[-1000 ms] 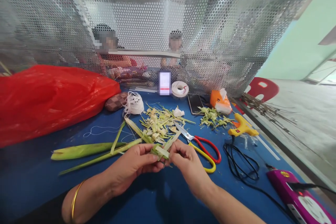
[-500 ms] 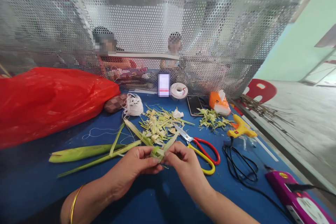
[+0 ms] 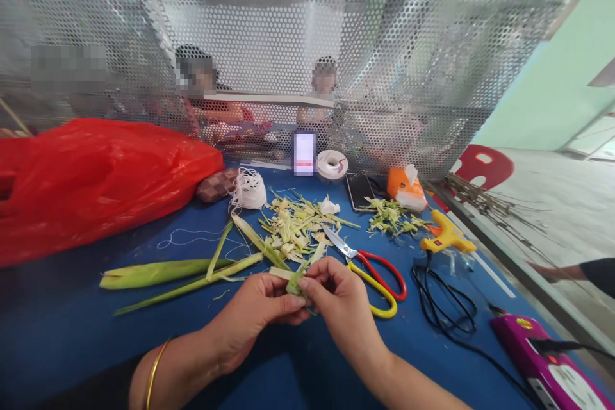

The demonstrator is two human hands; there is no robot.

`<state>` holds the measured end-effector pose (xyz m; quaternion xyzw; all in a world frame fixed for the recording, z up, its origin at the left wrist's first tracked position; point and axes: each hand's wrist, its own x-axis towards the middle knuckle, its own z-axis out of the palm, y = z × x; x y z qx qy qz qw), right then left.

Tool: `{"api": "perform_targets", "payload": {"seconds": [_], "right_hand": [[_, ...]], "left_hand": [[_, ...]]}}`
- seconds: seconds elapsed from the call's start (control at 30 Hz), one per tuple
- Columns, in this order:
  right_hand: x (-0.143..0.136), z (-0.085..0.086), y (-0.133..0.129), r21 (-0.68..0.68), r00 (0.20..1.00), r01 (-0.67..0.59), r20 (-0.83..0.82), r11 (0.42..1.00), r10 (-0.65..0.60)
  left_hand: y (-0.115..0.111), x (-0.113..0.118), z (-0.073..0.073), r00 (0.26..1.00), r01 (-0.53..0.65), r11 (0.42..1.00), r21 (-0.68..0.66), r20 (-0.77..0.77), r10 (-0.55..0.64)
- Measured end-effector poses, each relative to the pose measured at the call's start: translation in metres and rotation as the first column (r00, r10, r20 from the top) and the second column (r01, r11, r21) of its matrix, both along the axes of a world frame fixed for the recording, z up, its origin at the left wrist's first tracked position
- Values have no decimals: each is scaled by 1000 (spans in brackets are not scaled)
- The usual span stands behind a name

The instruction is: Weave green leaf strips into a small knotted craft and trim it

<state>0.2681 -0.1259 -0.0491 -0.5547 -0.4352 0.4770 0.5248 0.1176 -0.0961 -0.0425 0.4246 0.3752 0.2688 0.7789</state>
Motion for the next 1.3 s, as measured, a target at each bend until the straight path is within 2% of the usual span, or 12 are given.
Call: {"api": "perform_targets", "payload": {"seconds": [0.13, 0.3, 0.5, 0.63, 0.77, 1.0, 1.13, 1.3], "right_hand": [[1, 4, -2, 29, 998, -28, -53, 999, 29], [12, 9, 1, 110, 992, 125, -23, 986, -123], [11, 4, 2, -17, 970, -109, -222, 994, 102], [8, 1, 0, -51, 949, -112, -303, 992, 92], [9, 3, -1, -32, 953, -122, -284, 992, 108], [10, 5, 1, -108, 965, -119, -248, 987, 89], [10, 6, 1, -108, 975, -143, -187, 984, 121], [15, 14, 0, -58, 964, -209, -177, 976, 196]], "left_hand": [[2, 0, 0, 999, -34, 999, 7, 20, 34], [7, -3, 1, 980, -111, 993, -51, 158, 117], [5, -3, 3, 985, -20, 1000, -15, 171, 23], [4, -1, 4, 994, 5, 999, 40, 108, -10], [3, 0, 5, 998, 34, 995, 96, 47, -39], [4, 0, 1, 997, 76, 981, 177, -9, -76], [6, 0, -2, 993, 109, 962, 250, -72, -94], [10, -1, 1, 994, 105, 971, 216, -44, -98]]}}
